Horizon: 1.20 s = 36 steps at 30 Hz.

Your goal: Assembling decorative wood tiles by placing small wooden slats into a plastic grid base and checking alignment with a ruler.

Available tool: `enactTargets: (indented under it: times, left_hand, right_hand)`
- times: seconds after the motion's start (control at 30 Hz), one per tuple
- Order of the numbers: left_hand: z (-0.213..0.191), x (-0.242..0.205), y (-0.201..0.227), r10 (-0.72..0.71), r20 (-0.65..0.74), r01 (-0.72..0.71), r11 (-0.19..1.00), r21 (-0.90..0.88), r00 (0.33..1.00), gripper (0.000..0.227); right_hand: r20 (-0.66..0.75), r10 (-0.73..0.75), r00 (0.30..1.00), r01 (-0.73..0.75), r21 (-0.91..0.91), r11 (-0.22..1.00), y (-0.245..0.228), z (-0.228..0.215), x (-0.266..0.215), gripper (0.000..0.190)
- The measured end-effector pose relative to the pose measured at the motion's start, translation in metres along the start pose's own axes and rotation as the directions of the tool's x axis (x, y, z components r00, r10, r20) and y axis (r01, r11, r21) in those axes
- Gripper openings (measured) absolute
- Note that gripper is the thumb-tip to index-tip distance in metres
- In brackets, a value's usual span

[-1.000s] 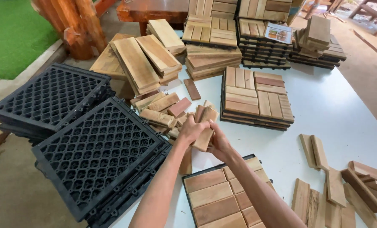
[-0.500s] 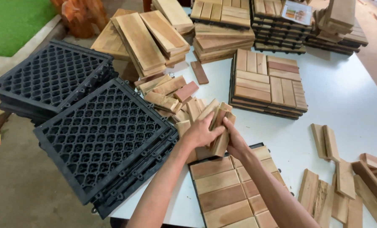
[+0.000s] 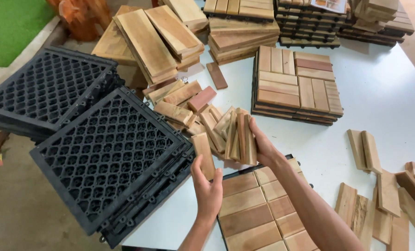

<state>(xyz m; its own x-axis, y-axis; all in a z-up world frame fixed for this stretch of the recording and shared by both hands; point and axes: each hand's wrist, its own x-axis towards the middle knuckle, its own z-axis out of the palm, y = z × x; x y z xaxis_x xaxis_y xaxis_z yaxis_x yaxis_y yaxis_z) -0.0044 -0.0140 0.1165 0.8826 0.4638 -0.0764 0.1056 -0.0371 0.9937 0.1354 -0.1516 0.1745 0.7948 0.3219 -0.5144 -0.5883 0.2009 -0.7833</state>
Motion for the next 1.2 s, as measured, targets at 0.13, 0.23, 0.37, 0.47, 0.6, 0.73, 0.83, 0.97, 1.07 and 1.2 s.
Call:
enactTargets:
  times: [0.13,0.23,0.37,0.47,0.6,0.73,0.83,0.97,1.07,1.2]
  left_hand:
    - [0.009,0.008,0.031,-0.220,0.007,0.211,0.928,-0.306,0.976,0.067]
    - [0.016,0.016,0.048,-0.341,0.016,0.329,0.894,-0.302,0.940,0.075]
    - [0.026,0.017,0.019,-0.303,-0.153,0.286,0.950,-0.126,0.941,0.086]
    - [0.029,0.026,0.008,-0.271,-0.147,0.275,0.961,0.005,0.951,0.088]
    - [0.033,0.034,0.023,-0.205,0.003,0.202,0.969,0.143,0.979,0.086]
    - [0.034,0.039,0.020,-0.152,0.008,0.145,0.956,0.255,0.988,0.078]
    - [0.034,0.037,0.032,-0.212,0.042,0.209,0.976,0.058,0.976,0.092]
    - [0.039,0.044,0.040,-0.293,0.095,0.306,0.928,-0.212,0.952,0.101]
    - [0.039,0.059,0.043,-0.351,0.135,0.375,0.877,-0.301,0.927,0.099]
    - [0.044,0.072,0.012,-0.434,0.102,0.439,0.820,-0.367,0.895,0.092]
  right_hand:
    - [0.067,0.007,0.998,-0.012,0.069,0.998,-0.001,-0.003,0.008,0.078]
    - [-0.041,-0.028,0.999,0.030,0.040,0.999,-0.005,0.011,-0.007,0.097]
    - [-0.032,-0.004,0.999,0.007,0.106,0.994,-0.012,0.007,-0.005,0.093]
    - [-0.031,0.020,0.999,-0.015,0.140,0.990,-0.001,-0.009,0.012,0.093]
    - [0.019,0.053,0.998,-0.056,0.165,0.985,0.012,-0.029,0.027,0.091]
    - [0.012,0.058,0.998,-0.059,0.199,0.978,0.019,-0.039,0.028,0.095]
    - [-0.008,0.060,0.998,-0.058,0.154,0.986,0.022,-0.042,0.029,0.097]
    - [-0.018,0.067,0.998,-0.063,0.155,0.986,0.019,-0.023,0.005,0.096]
    - [-0.004,0.082,0.997,-0.081,0.152,0.985,0.001,-0.002,-0.017,0.101]
    - [-0.052,0.134,0.990,-0.121,0.192,0.974,0.021,-0.030,0.012,0.101]
